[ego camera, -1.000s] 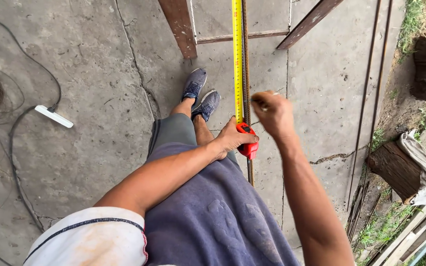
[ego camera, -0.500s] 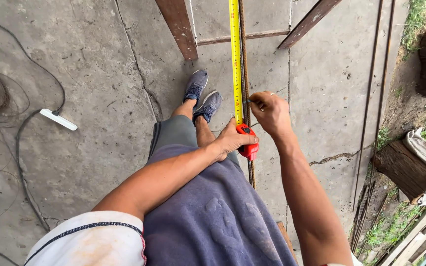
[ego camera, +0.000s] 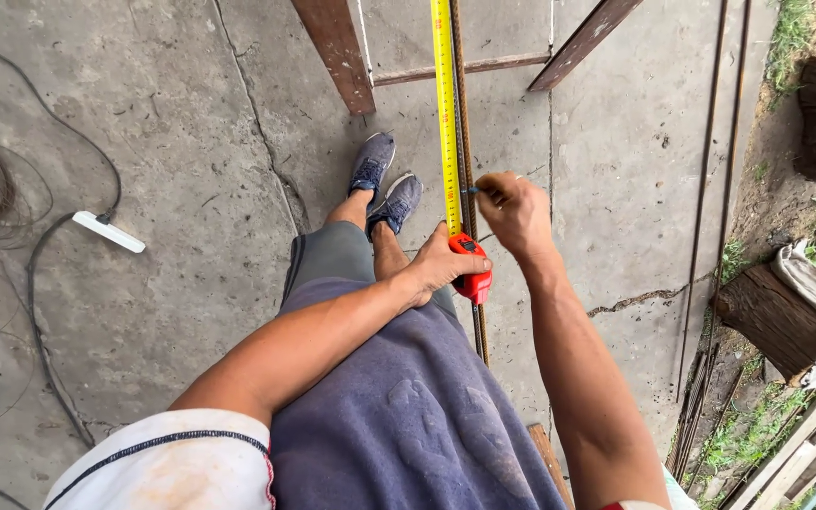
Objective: Measuring lengths of rebar with a tape measure and marking them for processing.
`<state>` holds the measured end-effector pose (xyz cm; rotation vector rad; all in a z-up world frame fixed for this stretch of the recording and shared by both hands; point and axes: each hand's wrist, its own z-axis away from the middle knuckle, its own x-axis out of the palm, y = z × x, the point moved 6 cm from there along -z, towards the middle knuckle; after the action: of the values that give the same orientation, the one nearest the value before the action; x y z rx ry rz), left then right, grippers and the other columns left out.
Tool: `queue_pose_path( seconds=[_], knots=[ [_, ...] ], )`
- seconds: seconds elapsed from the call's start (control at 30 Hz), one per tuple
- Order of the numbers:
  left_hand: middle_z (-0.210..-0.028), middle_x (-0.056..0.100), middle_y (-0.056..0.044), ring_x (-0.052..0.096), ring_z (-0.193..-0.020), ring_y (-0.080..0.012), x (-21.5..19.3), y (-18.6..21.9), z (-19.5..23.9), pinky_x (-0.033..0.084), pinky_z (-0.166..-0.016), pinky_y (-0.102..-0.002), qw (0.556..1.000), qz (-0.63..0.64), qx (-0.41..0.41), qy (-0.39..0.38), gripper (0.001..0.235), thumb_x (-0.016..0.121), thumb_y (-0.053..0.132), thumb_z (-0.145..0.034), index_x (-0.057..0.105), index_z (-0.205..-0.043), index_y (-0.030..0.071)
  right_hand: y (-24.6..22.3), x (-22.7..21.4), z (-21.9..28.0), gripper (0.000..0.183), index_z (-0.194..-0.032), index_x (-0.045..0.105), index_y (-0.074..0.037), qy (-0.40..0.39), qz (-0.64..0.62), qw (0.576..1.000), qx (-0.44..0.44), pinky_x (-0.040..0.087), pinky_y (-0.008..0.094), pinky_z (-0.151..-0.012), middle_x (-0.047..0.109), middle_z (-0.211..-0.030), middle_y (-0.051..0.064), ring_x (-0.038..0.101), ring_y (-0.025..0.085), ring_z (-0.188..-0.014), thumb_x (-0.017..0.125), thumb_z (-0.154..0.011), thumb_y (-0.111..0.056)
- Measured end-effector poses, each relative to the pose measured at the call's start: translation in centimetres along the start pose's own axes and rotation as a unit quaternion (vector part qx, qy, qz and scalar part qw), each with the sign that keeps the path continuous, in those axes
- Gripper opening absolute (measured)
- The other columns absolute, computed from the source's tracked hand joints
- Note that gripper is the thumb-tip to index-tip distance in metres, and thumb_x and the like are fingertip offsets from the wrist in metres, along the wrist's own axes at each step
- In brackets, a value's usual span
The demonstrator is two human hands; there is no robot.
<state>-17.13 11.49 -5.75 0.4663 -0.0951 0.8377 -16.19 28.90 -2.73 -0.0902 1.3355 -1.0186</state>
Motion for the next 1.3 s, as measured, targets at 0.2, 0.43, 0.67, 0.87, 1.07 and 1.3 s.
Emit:
queue_pose_path(
  seconds=[0.2, 0.43, 0.67, 0.87, 1.07, 1.3],
  knots=[
    [-0.105, 0.059, -0.022, 0.064, -0.099, -0.0335, 0.1, -0.3, -0.2, 0.056, -0.083, -0.046, 1.000, -0.004, 0.005, 0.001, 0.071, 0.097, 0.025, -0.058, 0.055, -0.110, 0.004, -1.3, -0.5, -0.3, 0.010, -0.102, 0.075, -0.017, -0.014, -0.028, 0.999, 0.022, 0.059, 0.038, -0.079, 0.074, -0.085, 0.009, 0.072, 0.027, -0.082, 0.073, -0.093, -0.016],
    [-0.108, 0.060, -0.021, 0.064, -0.101, -0.0327, 0.1, -0.6, -0.4, 0.056, -0.082, -0.046, 1.000, -0.009, 0.004, 0.005, 0.073, 0.098, 0.028, -0.056, 0.056, -0.112, 0.004, 3.1, -1.5, 1.5, 0.014, -0.099, 0.076, -0.021, 0.033, 0.032, 0.997, 0.065, 0.058, 0.046, -0.078, 0.074, -0.084, 0.007, 0.072, 0.032, -0.084, 0.078, -0.085, -0.024],
    [-0.107, 0.060, -0.021, 0.067, -0.098, -0.0346, 0.0, -1.2, -1.0, 0.060, -0.076, -0.047, 1.000, 0.025, -0.002, 0.013, 0.071, 0.099, 0.022, -0.055, 0.056, -0.110, 0.005, 7.8, -1.3, 9.0, 0.011, -0.096, 0.080, -0.019, 0.014, -0.018, 0.985, 0.171, 0.057, 0.043, -0.082, 0.077, -0.085, 0.008, 0.074, 0.031, -0.086, 0.078, -0.086, -0.025],
    [-0.107, 0.059, -0.021, 0.067, -0.097, -0.0342, -0.2, -1.4, -1.8, 0.061, -0.075, -0.047, 0.999, 0.043, 0.001, 0.004, 0.070, 0.099, 0.020, -0.057, 0.056, -0.110, 0.003, 11.0, 0.8, 15.9, 0.015, -0.094, 0.079, -0.022, 0.006, -0.032, 0.968, 0.248, 0.057, 0.045, -0.080, 0.077, -0.084, 0.006, 0.074, 0.031, -0.089, 0.079, -0.081, -0.028],
    [-0.107, 0.059, -0.021, 0.068, -0.098, -0.0342, -0.8, 1.1, -1.8, 0.062, -0.073, -0.047, 1.000, -0.001, 0.019, 0.006, 0.067, 0.099, 0.023, -0.059, 0.056, -0.108, 0.003, 11.3, 0.1, 16.7, 0.011, -0.100, 0.080, -0.017, 0.007, -0.068, 0.947, 0.313, 0.057, 0.041, -0.089, 0.078, -0.088, 0.012, 0.075, 0.031, -0.087, 0.076, -0.090, -0.021],
    [-0.110, 0.058, -0.023, 0.067, -0.101, -0.0373, -3.3, 7.1, -4.1, 0.062, -0.075, -0.050, 1.000, -0.006, 0.025, 0.000, 0.074, 0.101, 0.026, -0.056, 0.056, -0.111, 0.004, 6.8, -3.3, 10.0, 0.017, -0.100, 0.078, -0.016, 0.048, -0.052, 0.964, 0.256, 0.055, 0.049, -0.083, 0.076, -0.087, 0.014, 0.073, 0.037, -0.091, 0.078, -0.087, -0.027]
  ],
)
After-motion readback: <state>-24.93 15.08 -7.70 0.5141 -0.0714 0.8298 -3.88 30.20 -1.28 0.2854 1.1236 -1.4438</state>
